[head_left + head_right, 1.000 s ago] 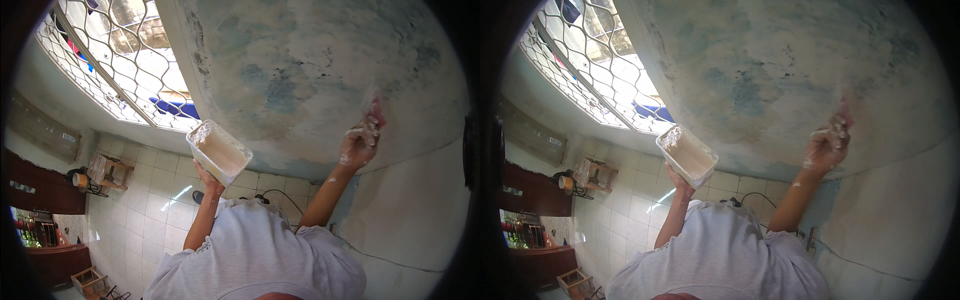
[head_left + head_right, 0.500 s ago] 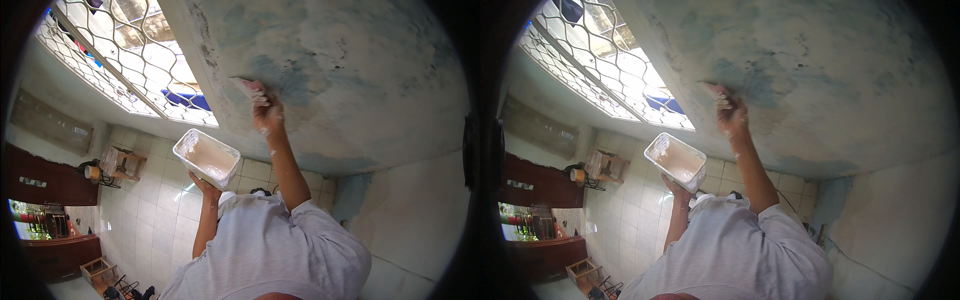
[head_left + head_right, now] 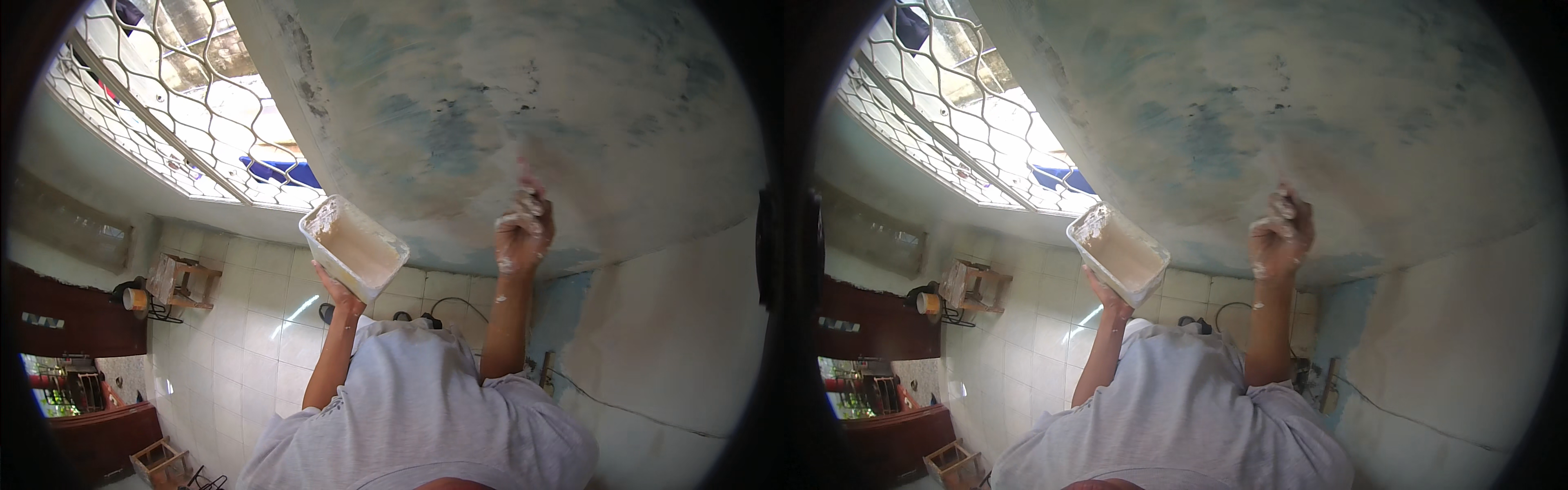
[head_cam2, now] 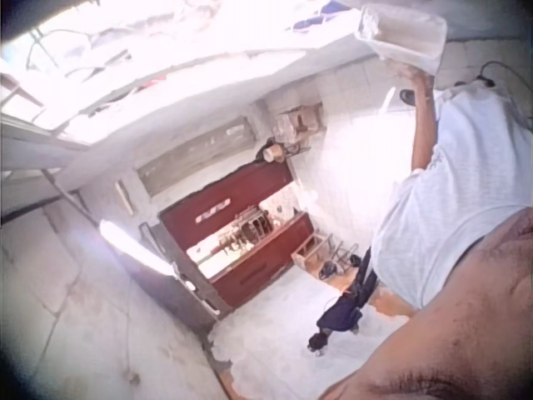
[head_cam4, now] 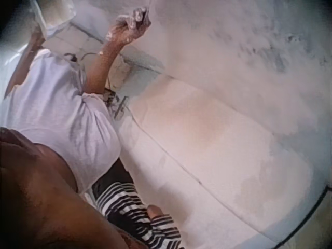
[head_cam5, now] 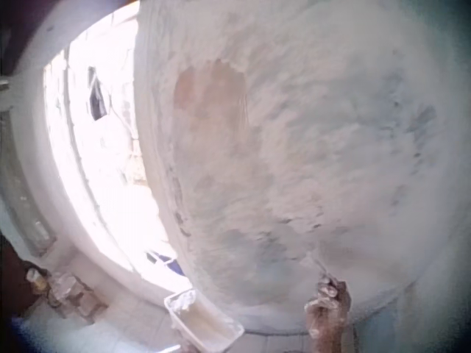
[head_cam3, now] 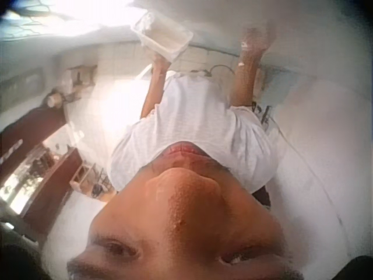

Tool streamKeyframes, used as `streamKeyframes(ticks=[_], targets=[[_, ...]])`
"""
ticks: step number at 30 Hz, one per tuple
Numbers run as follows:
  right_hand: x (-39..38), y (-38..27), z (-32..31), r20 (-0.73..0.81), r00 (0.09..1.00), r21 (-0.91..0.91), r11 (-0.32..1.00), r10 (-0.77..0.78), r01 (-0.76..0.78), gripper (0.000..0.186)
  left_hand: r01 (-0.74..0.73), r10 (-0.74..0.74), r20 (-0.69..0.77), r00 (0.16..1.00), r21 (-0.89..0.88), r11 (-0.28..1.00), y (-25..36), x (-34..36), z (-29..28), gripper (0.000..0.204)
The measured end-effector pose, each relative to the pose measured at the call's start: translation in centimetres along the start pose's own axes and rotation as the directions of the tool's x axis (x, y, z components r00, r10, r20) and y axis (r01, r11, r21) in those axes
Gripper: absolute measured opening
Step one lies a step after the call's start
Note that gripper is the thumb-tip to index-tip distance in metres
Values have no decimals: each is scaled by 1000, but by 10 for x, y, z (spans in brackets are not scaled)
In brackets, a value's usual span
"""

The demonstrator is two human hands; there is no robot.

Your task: The person applies wall putty to the interior wall of a room using a putty knife, repeatedly scooping the mixture from a plastic container and spreading it across the wall surface to fill in imperfections.

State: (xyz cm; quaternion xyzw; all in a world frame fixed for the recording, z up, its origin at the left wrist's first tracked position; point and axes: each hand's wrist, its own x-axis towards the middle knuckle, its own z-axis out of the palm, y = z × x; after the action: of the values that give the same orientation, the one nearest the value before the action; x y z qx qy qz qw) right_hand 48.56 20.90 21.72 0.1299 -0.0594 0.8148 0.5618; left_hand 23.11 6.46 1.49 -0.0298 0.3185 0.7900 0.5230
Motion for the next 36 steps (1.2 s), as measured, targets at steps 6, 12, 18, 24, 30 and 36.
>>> streamKeyframes(ticks=[6,12,18,24,30,36], targets=[[40,139,-91,-248,817,120,854,520,-506,29,-103,104,-78,992,16,995,28,-28,3,77],[88,165,-84,-317,824,212,882,470,-422,28,-163,164,-23,986,17,986,42,-34,-21,81],[83,14,12,50,961,514,818,271,-257,18,-109,112,70,991,-57,992,31,-11,-17,80],[19,-67,60,194,969,478,877,-155,45,13,-14,16,49,999,-37,999,7,8,4,82],[7,14,-2,23,1000,205,979,3,-8,24,-14,14,-3,1000,23,1000,7,2,-5,83],[42,150,-82,-192,780,340,786,595,-516,24,-105,107,-67,992,26,994,30,-23,-1,78]])
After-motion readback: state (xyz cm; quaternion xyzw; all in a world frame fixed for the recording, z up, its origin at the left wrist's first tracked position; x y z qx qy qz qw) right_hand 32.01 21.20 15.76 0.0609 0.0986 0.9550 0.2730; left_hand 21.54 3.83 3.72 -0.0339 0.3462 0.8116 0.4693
